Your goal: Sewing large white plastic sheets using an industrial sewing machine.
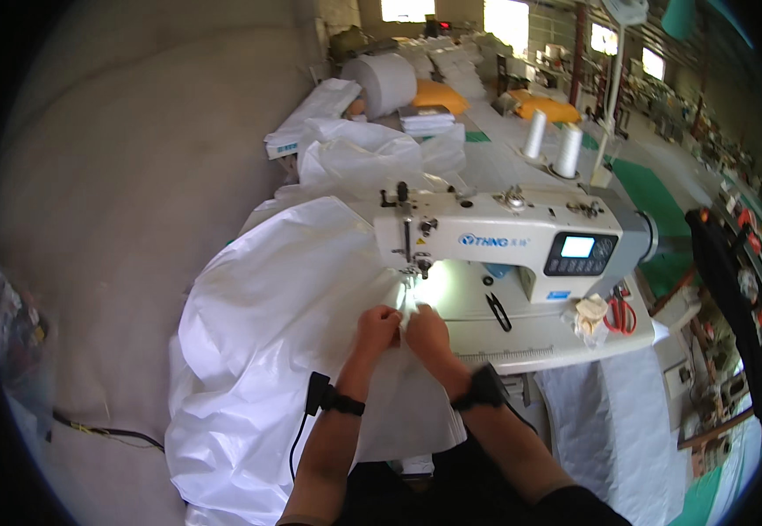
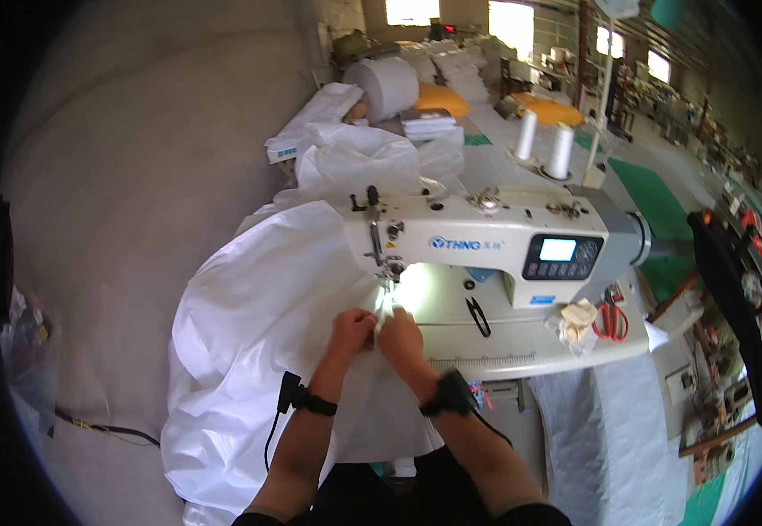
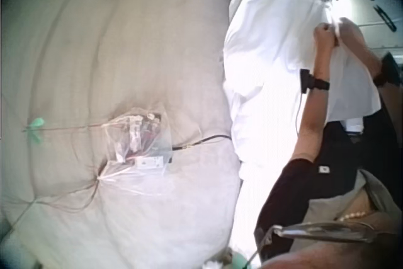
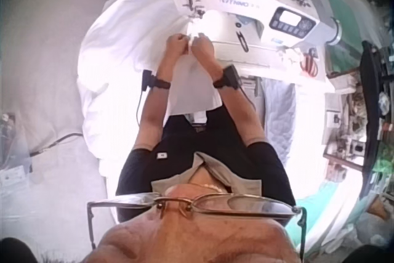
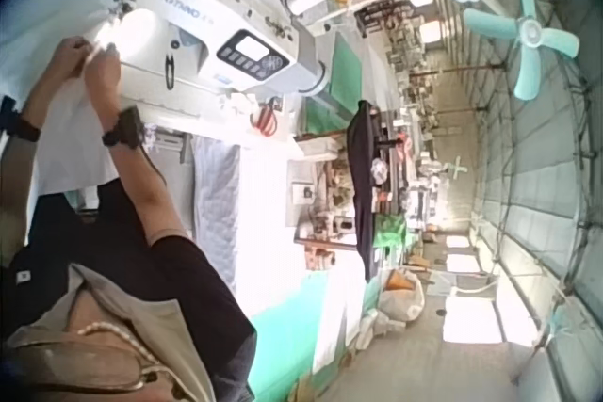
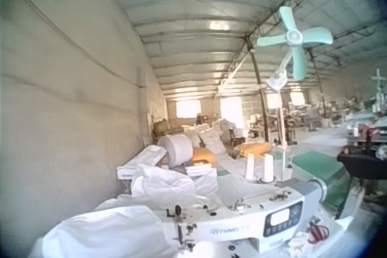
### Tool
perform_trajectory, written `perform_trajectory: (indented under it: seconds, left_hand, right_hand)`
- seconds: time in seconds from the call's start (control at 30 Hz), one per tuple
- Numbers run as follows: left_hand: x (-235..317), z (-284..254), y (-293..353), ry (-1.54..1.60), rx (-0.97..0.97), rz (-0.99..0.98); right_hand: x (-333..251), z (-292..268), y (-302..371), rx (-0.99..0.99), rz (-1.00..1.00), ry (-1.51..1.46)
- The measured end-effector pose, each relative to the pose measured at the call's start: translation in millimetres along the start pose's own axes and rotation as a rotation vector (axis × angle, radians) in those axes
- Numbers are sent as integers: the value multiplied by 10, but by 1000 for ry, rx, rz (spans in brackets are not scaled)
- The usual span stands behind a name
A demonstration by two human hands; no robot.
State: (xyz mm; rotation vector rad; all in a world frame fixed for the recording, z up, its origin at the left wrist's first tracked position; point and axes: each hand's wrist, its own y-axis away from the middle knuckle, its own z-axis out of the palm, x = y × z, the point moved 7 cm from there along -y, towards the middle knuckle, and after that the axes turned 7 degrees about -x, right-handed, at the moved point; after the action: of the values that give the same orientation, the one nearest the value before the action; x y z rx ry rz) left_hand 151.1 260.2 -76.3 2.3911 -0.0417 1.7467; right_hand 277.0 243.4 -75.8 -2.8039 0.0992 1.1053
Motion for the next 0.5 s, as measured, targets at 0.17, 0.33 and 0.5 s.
perform_trajectory:
  seconds: [0.17,0.33,0.5]
  left_hand:
    - [-87,-140,518,-282,244,479]
    - [-485,-972,1164,-1159,698,318]
    - [-625,-1596,844,-1112,498,264]
  right_hand:
    - [434,341,1064,-513,81,-672]
    - [544,981,1490,-752,-342,-588]
    - [355,1049,1522,-883,73,-1032]
